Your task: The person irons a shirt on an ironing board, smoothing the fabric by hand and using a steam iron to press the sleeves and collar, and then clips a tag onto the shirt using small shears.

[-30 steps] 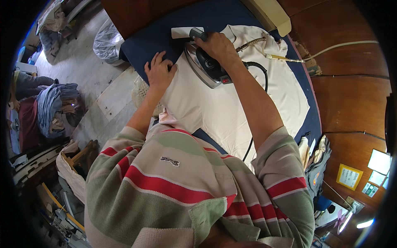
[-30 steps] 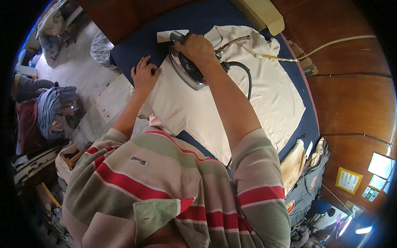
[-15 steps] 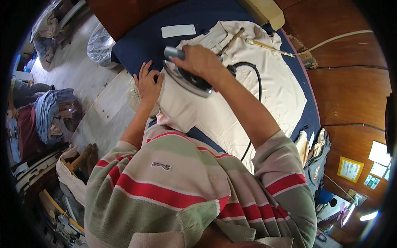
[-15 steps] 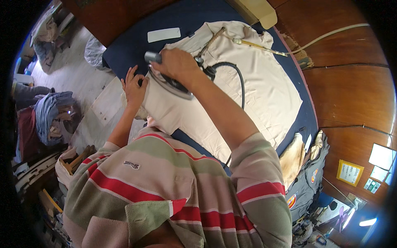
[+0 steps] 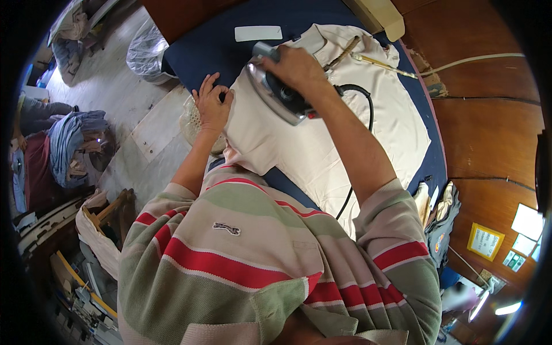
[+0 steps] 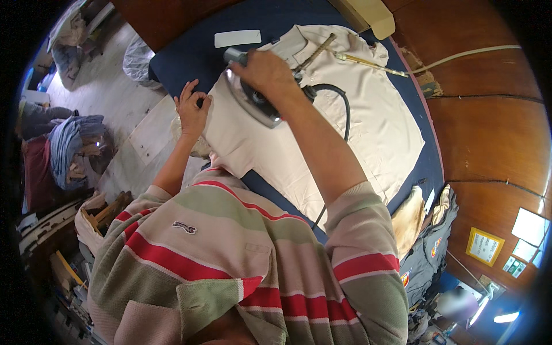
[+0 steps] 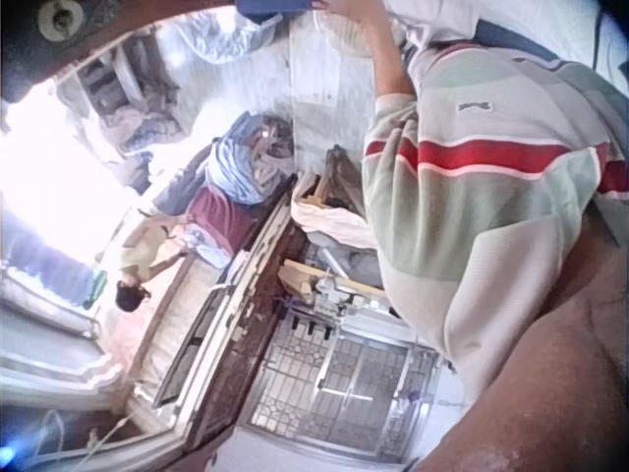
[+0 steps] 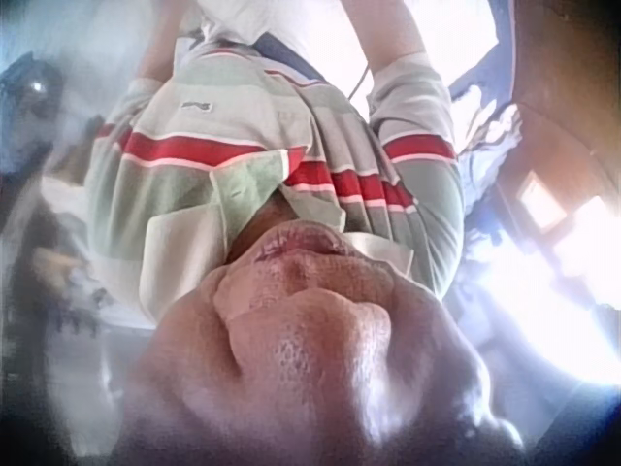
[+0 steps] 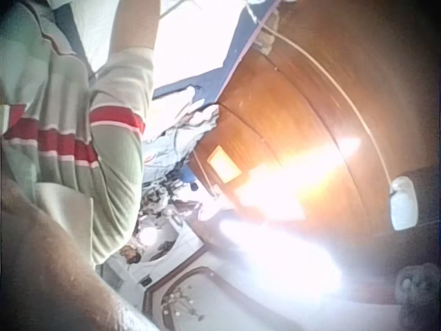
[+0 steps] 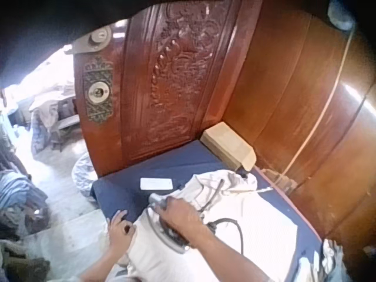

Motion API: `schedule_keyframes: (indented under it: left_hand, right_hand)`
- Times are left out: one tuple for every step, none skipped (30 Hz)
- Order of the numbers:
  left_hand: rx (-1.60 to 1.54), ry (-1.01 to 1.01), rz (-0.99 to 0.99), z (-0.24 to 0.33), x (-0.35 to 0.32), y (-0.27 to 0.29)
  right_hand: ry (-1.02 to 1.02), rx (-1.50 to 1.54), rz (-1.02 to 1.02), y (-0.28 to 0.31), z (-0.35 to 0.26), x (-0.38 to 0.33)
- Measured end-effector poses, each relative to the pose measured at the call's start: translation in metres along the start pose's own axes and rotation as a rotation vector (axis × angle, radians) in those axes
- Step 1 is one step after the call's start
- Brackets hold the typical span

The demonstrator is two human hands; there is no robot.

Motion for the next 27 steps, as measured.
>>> schedule_keyframes:
  left_hand:
    - [-0.001,-0.002,0.000,0.000,0.000,0.000]
    - [-0.002,-0.003,0.003,-0.001,0.000,0.000]
    - [-0.004,-0.005,0.004,-0.001,0.000,0.000]
    - [0.000,-0.008,0.007,-0.002,0.000,0.001]
    - [0.003,-0.010,0.011,-0.002,0.000,0.001]
    - [0.005,-0.015,0.012,-0.002,0.000,0.001]
    - [0.021,-0.018,0.012,-0.002,0.000,0.001]
    - [0.041,-0.024,0.009,0.000,0.000,0.002]
    - [0.060,-0.031,0.005,0.002,0.001,0.004]
    - [0.081,-0.034,0.024,0.007,0.002,0.006]
    - [0.101,-0.041,0.039,0.018,0.004,0.010]
    - [0.121,-0.048,0.057,0.028,0.007,0.013]
    - [0.099,-0.141,-0.034,0.046,0.011,0.002]
    - [0.081,-0.231,-0.120,0.064,0.014,-0.009]
    - [0.057,-0.321,-0.210,0.081,0.015,-0.024]
    - [0.067,-0.453,-0.300,0.099,0.012,-0.044]
    - [0.072,-0.526,-0.328,0.117,0.008,-0.057]
    - [0.072,-0.600,-0.361,0.137,0.000,-0.070]
    - [0.067,-0.678,-0.395,0.155,-0.009,-0.082]
    - [0.045,-0.693,-0.483,0.168,-0.019,-0.098]
    - [0.036,-0.720,-0.515,0.180,-0.030,-0.107]
    - [0.021,-0.750,-0.547,0.190,-0.043,-0.115]
    - [0.002,-0.781,-0.580,0.202,-0.056,-0.123]
    - [-0.007,-0.819,-0.646,0.217,-0.075,-0.135]
    - [-0.006,-0.858,-0.715,0.229,-0.092,-0.144]
    - [0.007,-0.883,-0.771,0.242,-0.107,-0.153]
    - [-0.028,-0.942,-0.813,0.260,-0.125,-0.163]
  right_hand:
    - [-0.037,-0.021,-0.004,0.001,0.009,0.011]
    - [-0.057,-0.012,-0.007,0.002,0.012,0.017]
    - [-0.078,-0.003,-0.008,0.003,0.016,0.022]
    - [-0.102,0.006,-0.009,0.003,0.019,0.023]
    - [-0.052,-0.011,-0.011,0.000,0.015,0.023]
    - [-0.006,-0.029,-0.012,-0.003,0.012,0.019]
    - [0.038,-0.046,-0.012,-0.005,0.009,0.015]
    - [0.038,-0.030,-0.033,-0.007,0.010,0.007]
    - [0.035,-0.013,-0.053,-0.008,0.010,-0.004]
    - [0.030,0.005,-0.072,-0.010,0.012,-0.016]
    - [0.013,0.023,-0.073,-0.009,0.020,-0.027]
    - [-0.003,0.042,-0.073,-0.007,0.031,-0.037]
    - [-0.020,0.062,-0.072,-0.004,0.041,-0.050]
    - [-0.097,0.071,-0.101,0.000,0.053,-0.065]
    - [-0.152,0.078,-0.092,0.007,0.066,-0.083]
    - [-0.211,0.085,-0.083,0.013,0.081,-0.102]
    - [-0.281,0.119,-0.076,0.021,0.097,-0.124]
    - [-0.357,0.150,-0.071,0.028,0.115,-0.149]
    - [-0.439,0.183,-0.063,0.033,0.131,-0.170]
    - [-0.493,0.196,-0.041,0.038,0.146,-0.192]
    - [-0.548,0.206,-0.018,0.045,0.162,-0.217]
    - [-0.608,0.211,0.007,0.054,0.179,-0.244]
    - [-0.690,0.227,0.034,0.065,0.196,-0.271]
    - [-0.765,0.243,0.061,0.075,0.215,-0.297]
    - [-0.836,0.266,0.087,0.080,0.234,-0.323]
    - [-0.831,0.140,0.158,0.090,0.262,-0.351]
    - [-0.939,0.145,0.237,0.100,0.284,-0.388]
Point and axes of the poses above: each hand's wrist, its own x-axis towards the middle knuckle, its own y-axis out of the back of the hand, z = x × y, the point moved 10 cm from there along x, towards the middle knuckle, and after that the axes turned 4 degrees about -y, right-handed, at the moved point
